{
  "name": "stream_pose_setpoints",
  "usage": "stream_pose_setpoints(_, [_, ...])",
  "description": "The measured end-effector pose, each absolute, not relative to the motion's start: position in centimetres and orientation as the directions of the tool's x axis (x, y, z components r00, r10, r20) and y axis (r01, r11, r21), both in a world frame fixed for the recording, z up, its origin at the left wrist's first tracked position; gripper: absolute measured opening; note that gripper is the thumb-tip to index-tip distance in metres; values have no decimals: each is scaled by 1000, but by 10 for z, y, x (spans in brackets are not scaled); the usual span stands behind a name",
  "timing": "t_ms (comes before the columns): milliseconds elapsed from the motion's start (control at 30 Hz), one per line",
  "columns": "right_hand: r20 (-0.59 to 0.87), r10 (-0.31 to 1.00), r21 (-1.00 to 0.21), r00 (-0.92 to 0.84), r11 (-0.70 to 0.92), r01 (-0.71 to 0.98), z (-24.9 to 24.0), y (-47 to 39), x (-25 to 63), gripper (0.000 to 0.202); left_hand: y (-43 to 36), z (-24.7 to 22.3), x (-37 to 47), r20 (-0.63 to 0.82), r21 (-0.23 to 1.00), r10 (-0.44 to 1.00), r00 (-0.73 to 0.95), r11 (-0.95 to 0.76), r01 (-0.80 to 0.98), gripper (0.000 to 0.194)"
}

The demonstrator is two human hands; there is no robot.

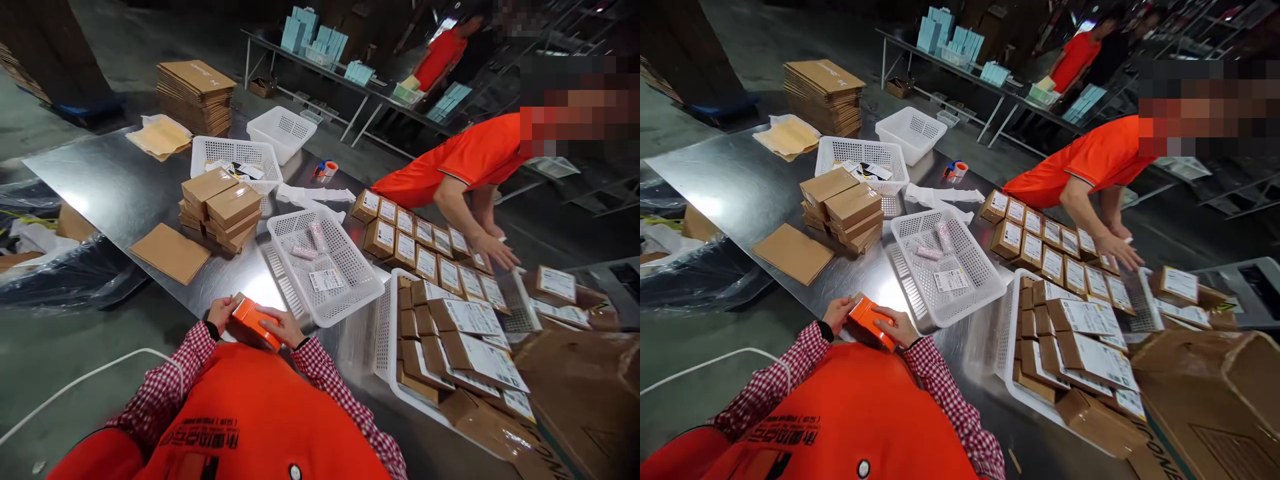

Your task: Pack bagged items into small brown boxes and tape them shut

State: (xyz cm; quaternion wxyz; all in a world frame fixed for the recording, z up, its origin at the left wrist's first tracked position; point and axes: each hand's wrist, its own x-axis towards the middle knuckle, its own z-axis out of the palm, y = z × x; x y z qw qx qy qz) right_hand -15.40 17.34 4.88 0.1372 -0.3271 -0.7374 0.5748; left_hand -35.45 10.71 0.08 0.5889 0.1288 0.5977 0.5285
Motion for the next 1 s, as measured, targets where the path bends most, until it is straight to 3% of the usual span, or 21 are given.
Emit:
stream_pose_setpoints(267, [-137, 653, -931, -745, 173, 322, 46, 171, -150, 47, 103, 10, -362, -627, 675, 775, -79, 490, -552, 28])
stream_pose_setpoints(600, [-264, 625, -873, -735, 169, 458, 69, 174, -146, 55, 116, 6, -413, -595, 799, 663, -454, 428, -422, 22])
stream_pose_setpoints(833, [-339, 633, -778, -696, 227, 586, 77, 172, -163, 46, 121, -5, -433, -612, 790, 647, -455, 526, -315, 14])
stream_pose_setpoints(1000, [-409, 655, -678, -635, 248, 692, 82, 171, -181, 46, 123, -17, -421, -605, 771, 648, -463, 622, -137, 5])
